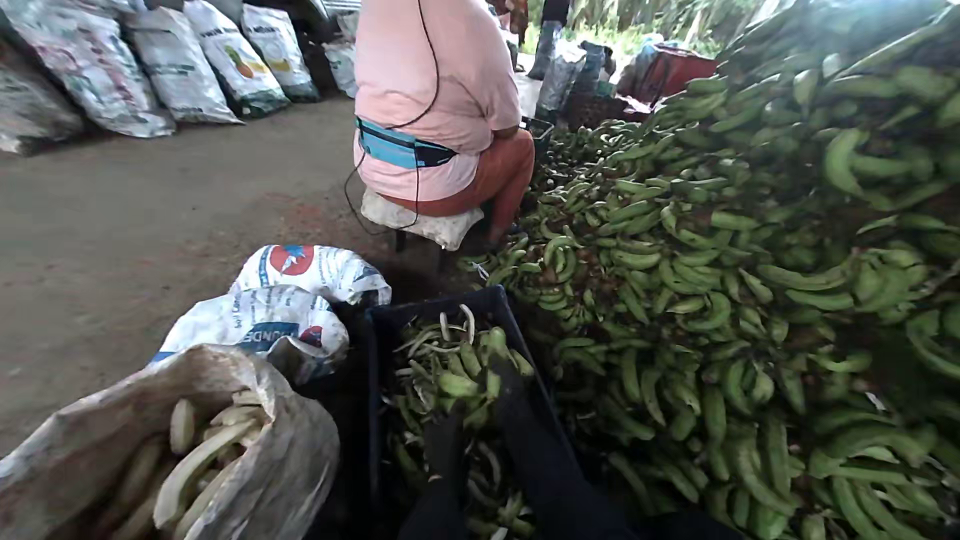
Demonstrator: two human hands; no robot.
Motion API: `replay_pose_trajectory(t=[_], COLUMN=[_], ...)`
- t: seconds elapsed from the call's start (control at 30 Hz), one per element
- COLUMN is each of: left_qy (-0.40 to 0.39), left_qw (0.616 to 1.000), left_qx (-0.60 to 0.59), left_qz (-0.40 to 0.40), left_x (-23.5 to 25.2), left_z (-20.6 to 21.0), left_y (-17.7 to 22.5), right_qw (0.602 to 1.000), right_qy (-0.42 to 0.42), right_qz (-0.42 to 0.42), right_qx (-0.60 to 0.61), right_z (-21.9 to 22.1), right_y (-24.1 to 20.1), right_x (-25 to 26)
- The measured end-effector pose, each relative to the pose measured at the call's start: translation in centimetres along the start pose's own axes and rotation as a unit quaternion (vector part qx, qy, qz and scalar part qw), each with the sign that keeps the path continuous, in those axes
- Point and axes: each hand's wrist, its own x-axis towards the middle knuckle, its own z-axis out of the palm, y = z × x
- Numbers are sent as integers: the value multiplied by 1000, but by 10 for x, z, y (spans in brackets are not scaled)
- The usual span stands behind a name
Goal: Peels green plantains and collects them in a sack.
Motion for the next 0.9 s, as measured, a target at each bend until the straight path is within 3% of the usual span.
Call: replay_pose_trajectory(t=[0.03,0.1,0.13,0.2,0.27,0.37,0.47,0.53,0.6,0.67,0.73,0.8,0.9], left_qy=[-23,-17,-11,-31,-61,-54,-48,-60,-62,-62,-47,-29,-18], left_qw=[994,998,1000,998,991,992,992,977,969,979,987,987,988], left_qx=[93,52,14,55,119,112,113,204,240,194,151,151,143], left_qz=[49,41,18,-9,-8,-30,-27,-9,-17,-24,-34,-39,-48], left_x=[11,35,47,66,81,93,84,80,85,96,103,104,107], left_z=[-7,-16,-18,-24,-26,-20,-23,-27,-25,-23,-21,-20,-16], left_y=[11,32,44,65,75,63,59,66,69,64,56,53,44], right_qw=[995,966,954,949,970,999,982,967,966,988,994,943,884], right_qy=[36,62,60,60,55,48,-49,-116,-126,-66,-23,-76,-146], right_qz=[-15,-46,-53,-57,-52,-22,-17,-41,-44,16,41,30,-45], right_qx=[89,249,289,305,230,6,-183,-224,-222,-141,103,323,442], right_z=[3,7,10,16,22,28,28,25,23,25,17,-2,-25], right_y=[1,3,3,3,6,13,12,15,15,8,11,26,51], right_x=[10,27,32,36,37,34,18,14,15,19,35,51,55])
